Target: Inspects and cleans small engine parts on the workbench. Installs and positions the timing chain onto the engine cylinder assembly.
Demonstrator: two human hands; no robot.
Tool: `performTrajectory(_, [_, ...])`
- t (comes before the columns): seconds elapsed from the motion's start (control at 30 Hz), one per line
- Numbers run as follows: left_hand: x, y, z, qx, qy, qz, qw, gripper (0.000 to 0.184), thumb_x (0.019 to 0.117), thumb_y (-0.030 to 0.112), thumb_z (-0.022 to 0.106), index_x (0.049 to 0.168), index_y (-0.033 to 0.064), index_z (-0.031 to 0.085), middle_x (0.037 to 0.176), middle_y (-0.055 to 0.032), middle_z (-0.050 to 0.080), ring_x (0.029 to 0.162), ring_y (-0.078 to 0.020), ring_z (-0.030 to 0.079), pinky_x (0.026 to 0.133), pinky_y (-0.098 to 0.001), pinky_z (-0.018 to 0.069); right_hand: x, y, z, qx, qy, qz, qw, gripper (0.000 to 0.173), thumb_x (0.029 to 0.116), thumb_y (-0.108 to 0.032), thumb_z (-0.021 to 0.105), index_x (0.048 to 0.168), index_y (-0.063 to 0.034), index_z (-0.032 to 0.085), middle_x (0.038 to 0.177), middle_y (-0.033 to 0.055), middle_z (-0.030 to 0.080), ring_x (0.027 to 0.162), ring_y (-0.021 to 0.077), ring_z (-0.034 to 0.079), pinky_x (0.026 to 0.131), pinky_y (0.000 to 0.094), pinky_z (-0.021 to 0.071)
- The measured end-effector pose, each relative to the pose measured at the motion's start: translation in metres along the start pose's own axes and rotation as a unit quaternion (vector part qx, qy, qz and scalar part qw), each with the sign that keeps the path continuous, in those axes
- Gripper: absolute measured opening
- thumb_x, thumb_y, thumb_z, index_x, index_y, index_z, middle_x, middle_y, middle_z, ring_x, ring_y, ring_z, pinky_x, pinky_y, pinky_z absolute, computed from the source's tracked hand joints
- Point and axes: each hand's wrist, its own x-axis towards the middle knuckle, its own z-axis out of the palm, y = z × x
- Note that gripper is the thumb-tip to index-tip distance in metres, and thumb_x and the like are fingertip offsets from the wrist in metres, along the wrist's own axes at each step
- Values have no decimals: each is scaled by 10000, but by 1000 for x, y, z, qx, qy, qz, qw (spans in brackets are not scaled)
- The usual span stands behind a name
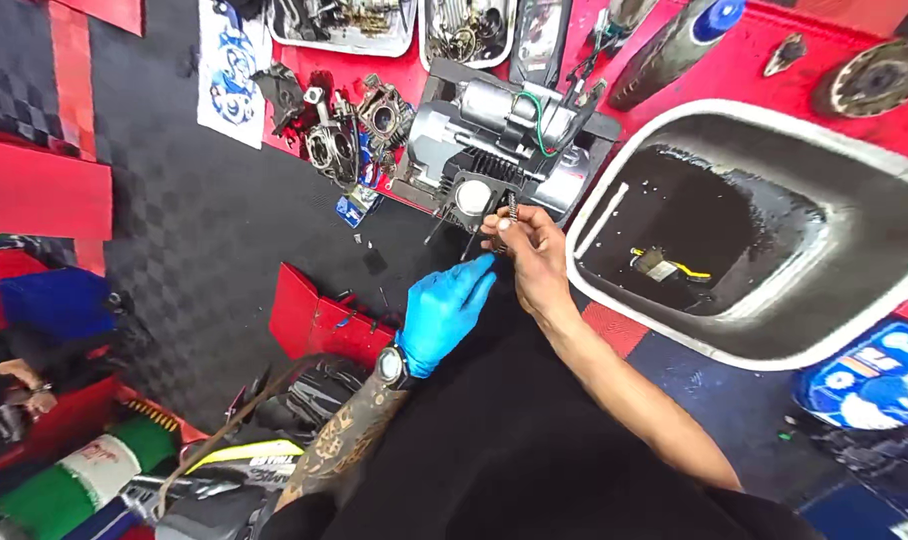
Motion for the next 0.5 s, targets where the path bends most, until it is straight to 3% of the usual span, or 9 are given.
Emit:
performTrajectory(0.07, [-8, -27, -18, -74, 29, 47, 996, 186, 991, 164, 670, 1087, 58, 790, 972, -76, 792, 854, -131, 750, 757, -314, 608, 4, -6, 5, 31, 15, 23, 999, 249, 1000, -150, 574, 1217, -28, 585, 1056, 130, 715, 902, 262, 731, 801, 449, 637])
performTrajectory(0.13, [-9, -60, -34, -129, 55, 39, 989, 178, 992, 143, 652, 1023, 32, 788, 911, -81, 786, 806, -117, 740, 742, -302, 611, 5, -14, 15, 34, 44, 56, 997, 283, 1013, -134, 501, 1262, -24, 579, 1015, 109, 700, 839, 243, 726, 746, 452, 648])
performTrajectory(0.23, [19, -105, -38, -156, 61, -22, 986, 178, 989, 127, 668, 1090, 13, 760, 951, -85, 773, 823, -130, 742, 745, -320, 643, 5, -20, 30, 21, 83, 94, 992, 345, 1007, -158, 399, 1252, -51, 617, 930, 51, 666, 750, 191, 688, 643, 416, 633])
performTrajectory(0.3, [50, -125, -34, -136, -18, -22, 990, 418, 971, 191, 710, 1354, 39, 636, 1232, -103, 717, 1083, -187, 709, 934, -397, 606, 6, -23, 42, 17, 118, 111, 987, 353, 1005, -202, 341, 1172, -90, 631, 889, 24, 651, 668, 139, 649, 543, 327, 585])
performTrajectory(0.37, [82, -132, -30, -129, -140, 13, 982, 777, 902, 236, 762, 1566, 57, 402, 1582, -130, 457, 1433, -268, 471, 1170, -479, 411, 7, -24, 52, 10, 152, 122, 981, 350, 1010, -254, 301, 1089, -130, 619, 890, 23, 655, 610, 110, 611, 480, 262, 519])
performTrajectory(0.43, [100, -134, -17, -134, -185, 80, 970, 948, 805, 263, 827, 1592, 48, 344, 1670, -185, 283, 1539, -340, 291, 1234, -523, 299, 8, -22, 61, -3, 192, 131, 973, 398, 1042, -313, 252, 1022, -148, 613, 882, 27, 676, 546, 88, 568, 435, 225, 459])
performTrajectory(0.5, [108, -138, -2, -152, -189, 137, 961, 953, 798, 342, 821, 1588, 71, 362, 1674, -225, 241, 1549, -387, 237, 1242, -544, 252, 11, -19, 70, -27, 228, 145, 962, 510, 1102, -418, 190, 989, -142, 603, 888, 30, 679, 508, 72, 530, 408, 199, 422])
